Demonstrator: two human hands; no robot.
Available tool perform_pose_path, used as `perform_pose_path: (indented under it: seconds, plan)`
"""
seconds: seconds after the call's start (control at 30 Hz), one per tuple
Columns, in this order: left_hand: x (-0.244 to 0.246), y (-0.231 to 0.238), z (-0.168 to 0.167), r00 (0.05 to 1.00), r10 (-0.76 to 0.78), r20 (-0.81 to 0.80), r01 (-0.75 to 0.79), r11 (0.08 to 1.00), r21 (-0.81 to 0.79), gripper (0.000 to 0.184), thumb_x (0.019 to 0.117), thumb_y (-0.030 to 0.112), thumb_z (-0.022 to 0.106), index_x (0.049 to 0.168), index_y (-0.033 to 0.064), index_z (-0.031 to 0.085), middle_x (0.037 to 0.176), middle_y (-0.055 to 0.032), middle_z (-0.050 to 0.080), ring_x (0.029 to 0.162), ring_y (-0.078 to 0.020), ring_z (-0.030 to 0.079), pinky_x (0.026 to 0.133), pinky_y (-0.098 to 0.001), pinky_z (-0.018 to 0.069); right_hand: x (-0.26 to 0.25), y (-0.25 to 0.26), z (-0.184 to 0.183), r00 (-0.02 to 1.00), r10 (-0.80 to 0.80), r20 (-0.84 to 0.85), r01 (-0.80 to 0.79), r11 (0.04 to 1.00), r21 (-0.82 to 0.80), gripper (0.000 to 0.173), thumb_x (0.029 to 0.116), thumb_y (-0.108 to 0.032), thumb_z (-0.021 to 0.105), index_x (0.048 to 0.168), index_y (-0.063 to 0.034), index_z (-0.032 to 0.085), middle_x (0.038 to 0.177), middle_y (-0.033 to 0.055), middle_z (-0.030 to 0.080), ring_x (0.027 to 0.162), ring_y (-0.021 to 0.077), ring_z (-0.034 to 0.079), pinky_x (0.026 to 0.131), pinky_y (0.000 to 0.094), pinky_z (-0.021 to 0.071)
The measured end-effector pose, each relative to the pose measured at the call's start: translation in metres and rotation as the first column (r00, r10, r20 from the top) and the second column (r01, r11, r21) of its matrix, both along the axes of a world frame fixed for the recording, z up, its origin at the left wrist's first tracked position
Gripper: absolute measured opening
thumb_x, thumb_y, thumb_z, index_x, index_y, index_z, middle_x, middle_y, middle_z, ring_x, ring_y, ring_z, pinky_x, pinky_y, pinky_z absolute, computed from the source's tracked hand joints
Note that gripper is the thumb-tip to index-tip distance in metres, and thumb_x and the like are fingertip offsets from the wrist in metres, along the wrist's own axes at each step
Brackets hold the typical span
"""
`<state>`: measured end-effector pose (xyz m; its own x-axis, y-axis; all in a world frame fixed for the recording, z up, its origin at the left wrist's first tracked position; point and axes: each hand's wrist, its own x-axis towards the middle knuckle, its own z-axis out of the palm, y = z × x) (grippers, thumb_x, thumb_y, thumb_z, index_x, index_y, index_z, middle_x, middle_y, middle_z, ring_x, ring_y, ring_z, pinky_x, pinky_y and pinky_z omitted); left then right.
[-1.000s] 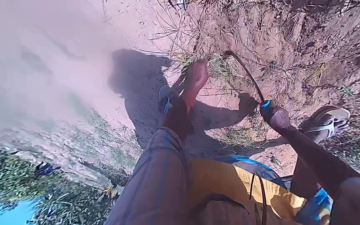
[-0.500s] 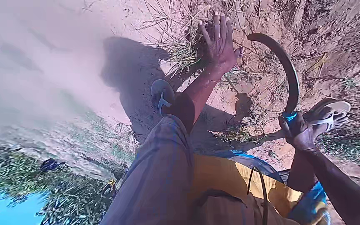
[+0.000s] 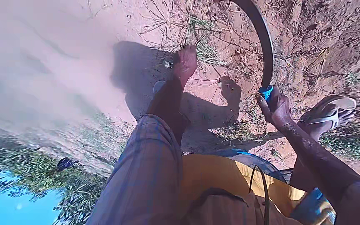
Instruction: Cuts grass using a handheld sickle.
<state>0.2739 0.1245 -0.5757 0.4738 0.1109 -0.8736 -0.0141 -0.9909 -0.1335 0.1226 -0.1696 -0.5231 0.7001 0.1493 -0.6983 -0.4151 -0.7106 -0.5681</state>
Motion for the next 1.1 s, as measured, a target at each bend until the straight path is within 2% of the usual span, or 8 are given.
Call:
perform_pose_path:
  seconds: [0.13,0.33,0.47,0.6,0.77,0.93,1.03,1.1]
  plan:
    - [-0.012,-0.006,0.001,0.992,0.12,0.036,-0.121,0.993,0.009,0.048,0.097,-0.004,0.052,0.144,-0.0104,0.045,0.139,-0.0349,0.054,0.131,-0.0534,0.053,0.102,-0.0688,0.0448,0.027,0.046,-0.022,0.983,0.065,-0.17,-0.069,0.997,-0.022,0.045,0.1058,-0.031,0.054,0.129,0.0081,0.054,0.1,0.0311,0.068,0.095,0.0504,0.069,0.08,0.065,0.0507]
    - [-0.034,-0.005,0.01,1.0,-0.008,-0.017,0.008,1.0,0.015,0.033,0.1022,0.003,0.046,0.132,-0.0038,0.059,0.118,-0.0322,0.067,0.113,-0.0518,0.065,0.088,-0.0671,0.0496,-0.091,0.003,0.024,0.803,0.165,-0.573,-0.26,0.961,-0.088,0.054,0.1087,-0.035,0.046,0.143,0.0079,0.048,0.114,0.0326,0.068,0.109,0.0497,0.067,0.093,0.062,0.0493]
    - [-0.036,-0.001,0.009,0.999,0.033,0.0,-0.033,0.999,0.015,0.035,0.1007,0.004,0.048,0.134,-0.0012,0.058,0.117,-0.0321,0.068,0.113,-0.0523,0.065,0.089,-0.0679,0.049,-0.087,-0.011,0.062,0.865,0.144,-0.482,-0.202,0.977,-0.071,0.049,0.1059,-0.031,0.054,0.133,0.011,0.055,0.103,0.0335,0.069,0.099,0.0521,0.069,0.087,0.0647,0.0502]
    - [-0.029,0.001,0.015,0.998,-0.011,-0.059,0.013,1.0,0.026,0.033,0.1018,0.003,0.047,0.132,-0.005,0.057,0.121,-0.0323,0.066,0.116,-0.0513,0.063,0.093,-0.0664,0.0475,-0.025,0.022,0.016,0.984,0.042,-0.173,-0.045,0.999,-0.011,0.049,0.1042,-0.032,0.054,0.123,0.0135,0.055,0.086,0.0296,0.066,0.081,0.049,0.068,0.073,0.0634,0.0515]
    - [-0.027,0.004,0.018,0.997,-0.035,-0.071,0.033,0.999,-0.028,0.032,0.1007,0.003,0.048,0.129,-0.0073,0.059,0.119,-0.0336,0.066,0.115,-0.0521,0.063,0.091,-0.0674,0.0477,-0.036,0.045,-0.023,0.931,0.152,-0.333,-0.19,0.978,-0.084,0.045,0.1055,-0.028,0.055,0.13,0.0087,0.054,0.102,0.0332,0.069,0.098,0.0528,0.069,0.081,0.0666,0.0516]
    - [-0.031,0.0,0.024,0.994,-0.028,-0.102,0.02,0.997,-0.076,0.03,0.1011,0.001,0.048,0.127,-0.007,0.062,0.122,-0.0332,0.066,0.117,-0.0524,0.063,0.093,-0.0688,0.0468,-0.125,-0.032,0.065,0.793,0.149,-0.591,-0.252,0.963,-0.095,0.047,0.1065,-0.026,0.054,0.133,0.0124,0.055,0.105,0.0345,0.069,0.099,0.0521,0.069,0.088,0.0654,0.0498]
    - [-0.027,-0.001,0.021,0.994,-0.096,-0.045,0.096,0.995,-0.004,0.032,0.1008,0.003,0.05,0.13,-0.0039,0.062,0.124,-0.0303,0.066,0.12,-0.0504,0.062,0.092,-0.0667,0.048,-0.121,-0.05,0.081,0.905,0.061,-0.422,-0.131,0.982,-0.139,0.045,0.1011,-0.022,0.06,0.125,0.0162,0.059,0.094,0.0365,0.069,0.087,0.0557,0.069,0.078,0.0693,0.0512]
    - [-0.022,0.002,0.014,0.982,-0.181,0.053,0.181,0.983,0.008,0.036,0.0963,0.003,0.059,0.131,-0.0028,0.064,0.14,-0.0263,0.057,0.136,-0.0476,0.049,0.107,-0.0677,0.0365,-0.091,-0.045,0.074,0.922,0.018,-0.386,-0.081,0.985,-0.149,0.048,0.1026,-0.024,0.059,0.129,0.0158,0.055,0.1,0.0382,0.068,0.093,0.0574,0.067,0.083,0.0705,0.0489]
